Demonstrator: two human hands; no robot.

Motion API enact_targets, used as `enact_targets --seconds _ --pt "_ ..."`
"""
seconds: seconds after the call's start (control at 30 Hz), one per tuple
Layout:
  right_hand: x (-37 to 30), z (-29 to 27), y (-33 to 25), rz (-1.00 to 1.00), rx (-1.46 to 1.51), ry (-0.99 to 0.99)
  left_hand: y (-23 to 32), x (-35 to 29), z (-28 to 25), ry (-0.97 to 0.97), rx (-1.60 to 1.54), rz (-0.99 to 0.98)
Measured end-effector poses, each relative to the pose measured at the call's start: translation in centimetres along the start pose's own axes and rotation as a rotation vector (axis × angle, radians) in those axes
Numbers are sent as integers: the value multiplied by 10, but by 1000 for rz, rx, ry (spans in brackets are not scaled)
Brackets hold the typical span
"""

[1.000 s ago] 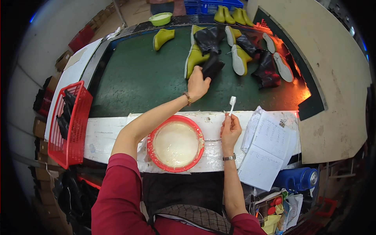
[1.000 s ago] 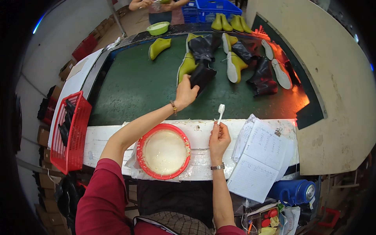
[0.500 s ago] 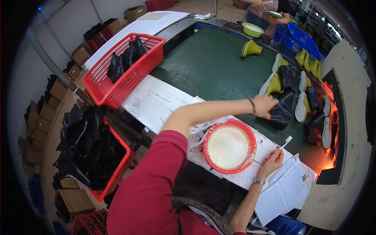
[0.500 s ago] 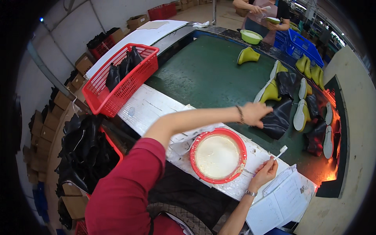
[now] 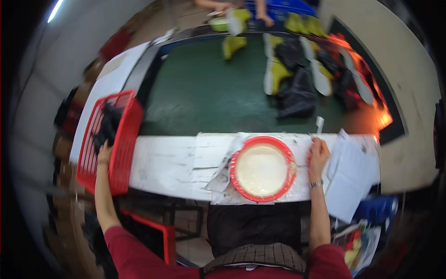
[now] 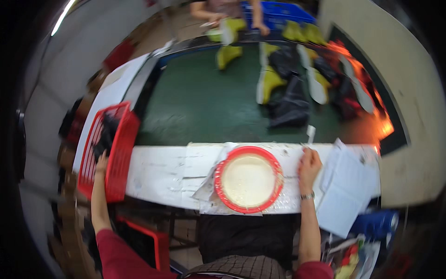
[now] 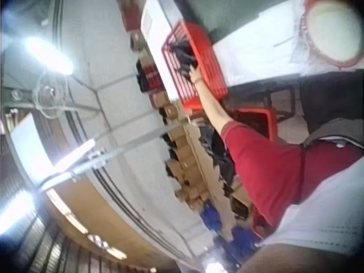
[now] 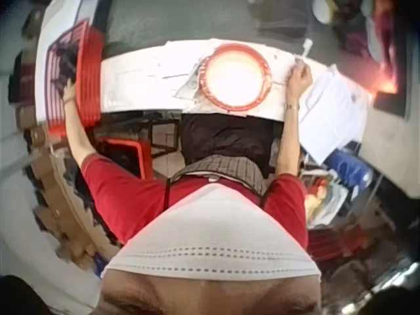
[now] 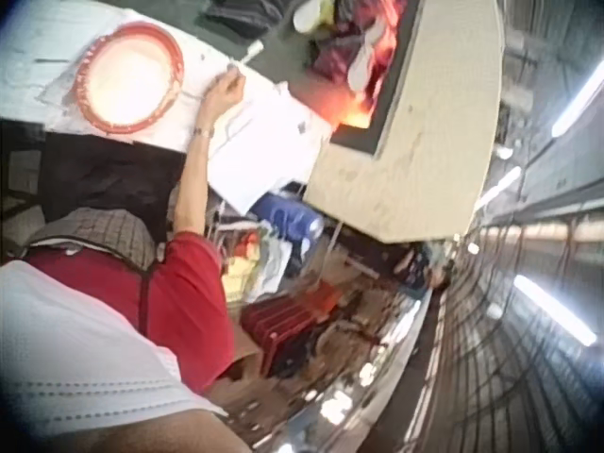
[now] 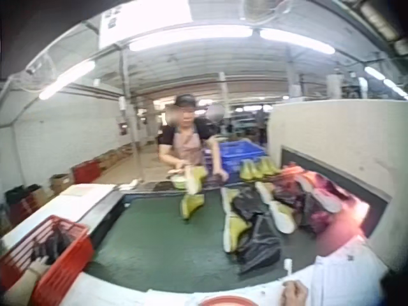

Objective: The person applies adhesive along the edges of shoe uppers using a brush dipped into a bowl of glue, then places the glued shoe uppers onto a conveyor belt.

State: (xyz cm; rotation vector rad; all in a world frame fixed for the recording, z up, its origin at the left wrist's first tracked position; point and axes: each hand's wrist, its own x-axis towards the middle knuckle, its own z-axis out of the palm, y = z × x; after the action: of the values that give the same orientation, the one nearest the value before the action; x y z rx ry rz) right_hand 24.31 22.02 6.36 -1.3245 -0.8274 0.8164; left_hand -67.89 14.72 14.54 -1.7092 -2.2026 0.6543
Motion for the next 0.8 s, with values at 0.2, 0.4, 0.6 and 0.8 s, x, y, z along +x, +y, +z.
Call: enact_targets --seconds 0.2,0.4,0.6,0.8 --pt "1 -11 -1 -1 24 62 51 54 -2 55 347 14" --pt "-1 -10 4 -15 51 -15 57 -9 -172 1067 -314 -446" --pt "1 -15 0 11 66 -48 177 -58 -292 1072 -984 -138" --pt "-26 -37 -40 -441 -313 -197 329 -71 -214 154 -1357 302"
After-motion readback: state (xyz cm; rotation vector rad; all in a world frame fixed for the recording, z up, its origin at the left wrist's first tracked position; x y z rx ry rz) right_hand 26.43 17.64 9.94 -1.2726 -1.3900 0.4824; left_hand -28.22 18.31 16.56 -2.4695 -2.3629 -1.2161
